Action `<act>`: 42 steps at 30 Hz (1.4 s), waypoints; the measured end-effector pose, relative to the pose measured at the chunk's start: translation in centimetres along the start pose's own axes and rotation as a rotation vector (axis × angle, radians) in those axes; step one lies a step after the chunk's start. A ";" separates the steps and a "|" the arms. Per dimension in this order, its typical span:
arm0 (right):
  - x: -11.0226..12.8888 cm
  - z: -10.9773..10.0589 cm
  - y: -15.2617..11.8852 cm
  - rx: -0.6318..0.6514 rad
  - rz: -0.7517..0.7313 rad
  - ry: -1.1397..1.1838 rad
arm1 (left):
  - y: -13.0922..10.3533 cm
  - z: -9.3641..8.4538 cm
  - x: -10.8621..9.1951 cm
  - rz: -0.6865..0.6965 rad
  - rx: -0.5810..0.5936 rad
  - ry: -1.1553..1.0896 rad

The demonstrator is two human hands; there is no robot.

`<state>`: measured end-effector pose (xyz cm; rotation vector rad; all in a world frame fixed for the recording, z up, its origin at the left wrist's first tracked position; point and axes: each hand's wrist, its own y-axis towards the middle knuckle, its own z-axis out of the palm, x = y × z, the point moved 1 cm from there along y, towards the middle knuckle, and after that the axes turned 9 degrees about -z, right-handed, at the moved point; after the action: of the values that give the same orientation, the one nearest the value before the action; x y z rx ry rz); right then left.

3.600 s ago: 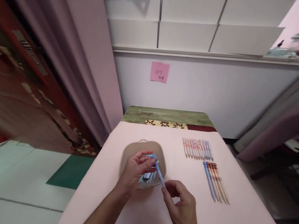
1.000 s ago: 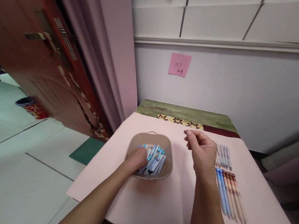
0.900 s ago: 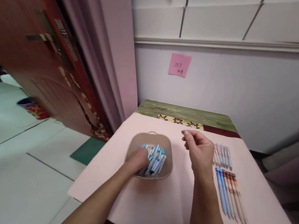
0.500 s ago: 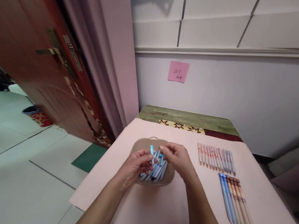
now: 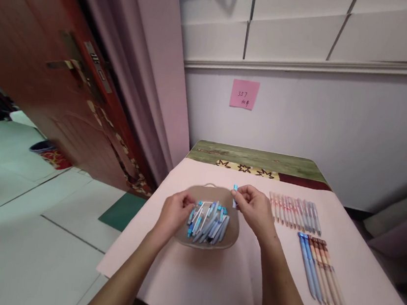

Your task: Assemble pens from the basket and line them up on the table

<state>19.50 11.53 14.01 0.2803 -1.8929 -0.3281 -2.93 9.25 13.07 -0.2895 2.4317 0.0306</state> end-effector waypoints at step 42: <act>0.5 1.3 -0.1 0.099 -0.545 -0.358 | 0.5 0.4 -3.5 -0.081 0.370 -0.471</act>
<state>18.08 11.36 13.96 0.8577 -2.1646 -0.6862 -0.22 10.42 14.96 -0.1857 1.9095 -0.3457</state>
